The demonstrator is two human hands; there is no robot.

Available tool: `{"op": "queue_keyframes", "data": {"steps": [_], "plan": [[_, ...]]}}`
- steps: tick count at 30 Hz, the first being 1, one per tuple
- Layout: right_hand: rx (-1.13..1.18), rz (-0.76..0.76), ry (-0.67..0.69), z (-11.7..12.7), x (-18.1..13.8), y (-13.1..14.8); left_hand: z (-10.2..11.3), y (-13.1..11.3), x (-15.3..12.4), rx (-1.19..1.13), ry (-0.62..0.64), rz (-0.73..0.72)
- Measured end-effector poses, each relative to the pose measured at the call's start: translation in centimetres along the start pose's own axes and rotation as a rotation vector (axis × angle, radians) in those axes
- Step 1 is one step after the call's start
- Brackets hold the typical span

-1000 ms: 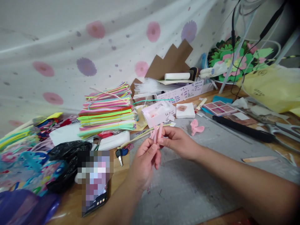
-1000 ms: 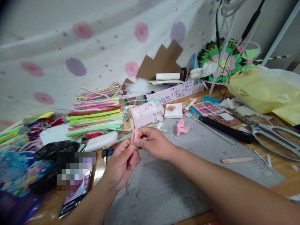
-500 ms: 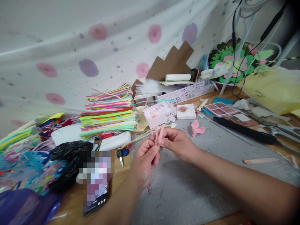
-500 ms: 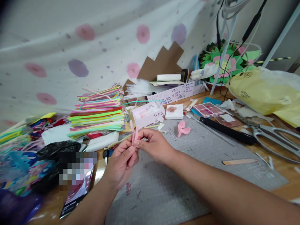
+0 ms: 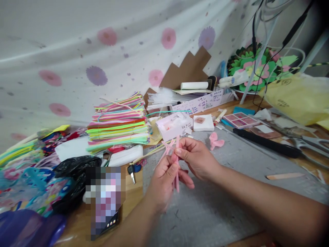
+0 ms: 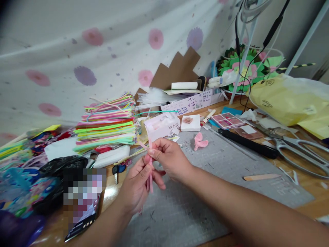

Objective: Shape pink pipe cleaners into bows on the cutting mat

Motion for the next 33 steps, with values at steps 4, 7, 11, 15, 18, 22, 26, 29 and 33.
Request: {"op": "queue_keyframes", "data": {"steps": [4, 7, 11, 15, 18, 22, 26, 29, 33], "plan": [[0.030, -0.036, -0.047, -0.2, -0.2, -0.1, -0.2, -0.3, -0.1, -0.050, 0.008, -0.001], [0.045, -0.036, -0.062, -0.2, -0.1, -0.2, -0.2, -0.6, -0.1, -0.049, -0.014, -0.008], [0.027, 0.037, -0.079, 0.3, 0.3, 0.2, -0.1, -0.5, 0.0, -0.067, -0.028, 0.001], [0.028, 0.054, -0.134, 1.1, 0.8, 0.4, -0.3, -0.1, 0.1, -0.028, 0.036, 0.013], [0.074, 0.059, -0.178, 1.5, 1.0, 0.6, -0.2, 0.2, 0.2, 0.040, 0.073, 0.018], [0.132, 0.094, -0.167, 1.7, 1.3, 1.2, -0.4, 0.3, 0.1, 0.065, 0.083, 0.024], [0.158, 0.099, -0.126, 1.6, 1.4, 1.5, -0.5, 0.3, 0.0, 0.026, 0.065, 0.055], [0.159, 0.085, -0.101, 1.5, 1.4, 1.5, -0.2, 0.4, 0.1, -0.012, 0.038, 0.058], [0.177, 0.088, -0.060, 1.1, 1.2, 1.7, 0.5, 0.4, 0.2, -0.002, -0.039, 0.049]]}}
Point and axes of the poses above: each hand's wrist, its own x-axis towards the middle knuckle, its own z-axis out of the back of the hand, y = z × x, the point moved 6 cm from there along x, towards the middle knuckle, and after that the axes turned 7 degrees about x, right-handed, at the moved point
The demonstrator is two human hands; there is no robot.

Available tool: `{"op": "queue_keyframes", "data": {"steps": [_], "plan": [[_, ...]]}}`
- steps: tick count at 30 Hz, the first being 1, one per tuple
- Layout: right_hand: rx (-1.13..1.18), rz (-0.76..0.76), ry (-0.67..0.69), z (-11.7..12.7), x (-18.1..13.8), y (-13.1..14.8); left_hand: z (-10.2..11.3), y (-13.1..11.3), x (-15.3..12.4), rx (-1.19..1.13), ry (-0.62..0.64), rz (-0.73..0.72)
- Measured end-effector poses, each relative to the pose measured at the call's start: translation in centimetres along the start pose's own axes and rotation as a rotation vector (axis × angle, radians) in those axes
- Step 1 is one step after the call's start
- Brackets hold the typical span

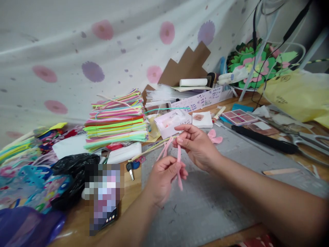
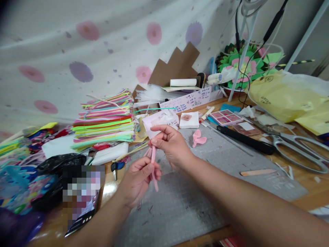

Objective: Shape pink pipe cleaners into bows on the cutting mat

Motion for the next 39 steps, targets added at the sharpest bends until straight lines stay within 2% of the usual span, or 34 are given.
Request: {"op": "queue_keyframes", "data": {"steps": [6, 13, 18, 22, 25, 28, 34, 37, 39], "plan": [[0.081, -0.064, 0.003, -0.7, -0.6, 0.2, -0.2, 0.3, 0.0, -0.075, 0.053, 0.080], [0.096, -0.065, 0.054, -1.7, -1.3, 0.4, -0.9, 0.7, -0.3, -0.067, 0.136, 0.130], [0.007, -0.111, 0.158, -1.4, -0.9, -0.5, -0.6, 0.5, -0.2, -0.034, 0.006, 0.069], [-0.312, -0.171, 0.255, -0.6, -0.7, -1.9, 1.0, -0.2, 0.1, 0.034, -0.191, -0.006], [-0.512, -0.159, 0.302, -0.7, -0.9, -2.2, 1.7, -0.7, 0.2, 0.132, -0.241, -0.046], [-0.492, -0.158, 0.271, -0.8, -1.0, -2.1, 1.5, -0.8, 0.3, 0.079, -0.174, -0.037], [-0.384, -0.202, 0.155, -0.3, -0.9, -1.9, 0.3, -0.3, 0.3, -0.283, 0.028, 0.072], [-0.381, -0.171, 0.142, -0.2, -0.9, -1.7, 0.0, 0.0, 0.3, -0.372, 0.074, 0.125], [-0.369, -0.144, 0.140, -0.2, -0.8, -1.5, 0.0, 0.0, 0.3, -0.346, 0.072, 0.117]]}}
Point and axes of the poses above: each hand's wrist, its own x-axis towards the middle knuckle, its own z-axis out of the back of the hand, y = z × x, the point moved 6 cm from there along x, towards the middle knuckle, and after that the axes turned 7 degrees about x, right-handed, at the moved point
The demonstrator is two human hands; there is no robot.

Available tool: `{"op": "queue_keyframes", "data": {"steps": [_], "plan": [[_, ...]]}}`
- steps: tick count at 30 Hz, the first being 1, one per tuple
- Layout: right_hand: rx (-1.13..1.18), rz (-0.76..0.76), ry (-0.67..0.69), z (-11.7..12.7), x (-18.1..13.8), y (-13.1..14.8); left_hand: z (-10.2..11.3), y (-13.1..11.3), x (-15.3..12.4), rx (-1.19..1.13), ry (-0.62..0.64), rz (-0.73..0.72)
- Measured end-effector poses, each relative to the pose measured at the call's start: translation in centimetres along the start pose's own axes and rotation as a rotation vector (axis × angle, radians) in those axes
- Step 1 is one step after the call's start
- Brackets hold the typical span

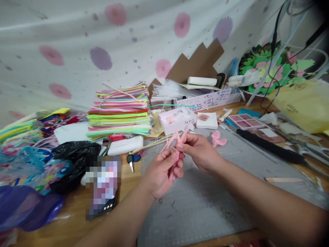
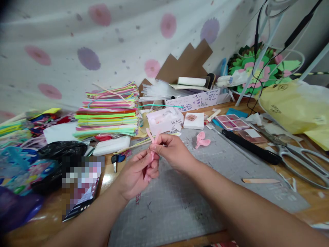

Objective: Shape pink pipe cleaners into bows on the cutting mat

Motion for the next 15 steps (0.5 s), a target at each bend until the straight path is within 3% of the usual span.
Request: {"op": "queue_keyframes", "data": {"steps": [6, 12, 15], "plan": [[0.010, -0.042, 0.036, -0.39, -0.07, -0.09, 0.38, -0.80, -0.27, 0.309, -0.089, -0.112], [-0.161, -0.001, -0.067, 0.17, -0.03, 0.42, 0.34, -0.90, -0.25, 0.361, -0.101, -0.095], [-0.284, 0.009, -0.036, 0.18, 0.11, 0.64, 0.62, -0.93, -0.24, 0.373, -0.141, -0.085]]}}
Point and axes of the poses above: each hand's wrist, its own x-axis towards the middle knuckle, its own z-axis out of the back of the hand, y = z × x, the point moved 6 cm from there along x, towards the middle knuckle, and after that the axes turned 7 degrees about x, right-handed, at the moved point
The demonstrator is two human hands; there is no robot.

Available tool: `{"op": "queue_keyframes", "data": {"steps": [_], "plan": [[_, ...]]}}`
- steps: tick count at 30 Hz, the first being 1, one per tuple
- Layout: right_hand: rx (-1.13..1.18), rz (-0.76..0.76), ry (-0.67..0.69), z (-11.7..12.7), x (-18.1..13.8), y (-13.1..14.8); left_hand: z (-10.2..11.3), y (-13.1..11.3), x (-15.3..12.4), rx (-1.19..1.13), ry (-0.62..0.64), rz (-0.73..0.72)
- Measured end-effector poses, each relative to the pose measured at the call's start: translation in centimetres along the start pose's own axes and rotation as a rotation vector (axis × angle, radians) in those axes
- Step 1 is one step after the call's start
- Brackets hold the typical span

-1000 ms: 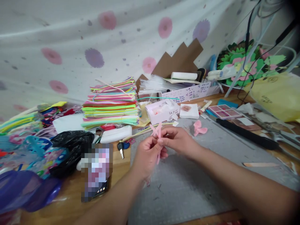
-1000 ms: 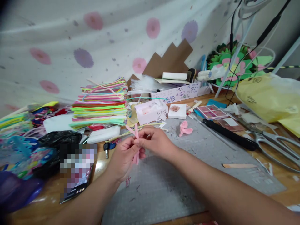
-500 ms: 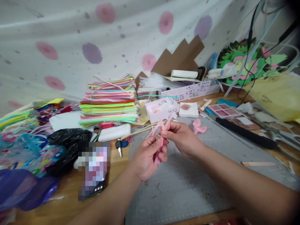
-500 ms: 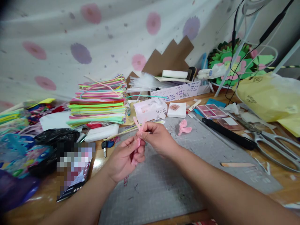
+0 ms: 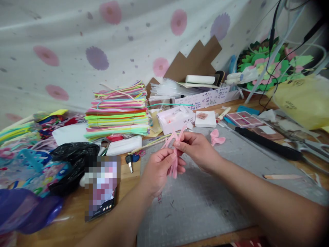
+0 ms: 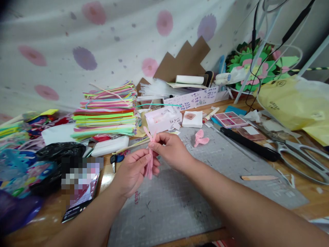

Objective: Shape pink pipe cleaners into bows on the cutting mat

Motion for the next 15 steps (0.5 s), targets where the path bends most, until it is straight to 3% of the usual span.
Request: {"op": "queue_keyframes", "data": {"steps": [7, 11, 15], "plan": [[-0.331, 0.021, 0.010, 0.9, 0.4, 0.5, 0.4, -0.2, 0.3, 0.065, -0.009, -0.011], [-0.235, -0.040, 0.054, 1.1, 0.6, 0.2, 0.5, -0.7, 0.5, 0.177, 0.012, -0.054], [-0.093, -0.079, 0.083, 1.1, 0.7, 0.1, 0.6, -0.8, 0.5, 0.146, 0.020, -0.039]]}}
Point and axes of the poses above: each hand's wrist, its own x-axis towards the middle knuckle, its own z-axis out of the back of the hand, y = z × x, the point moved 6 cm from there along x, towards the middle knuckle, and after that the axes turned 7 degrees about x, right-handed, at the moved point
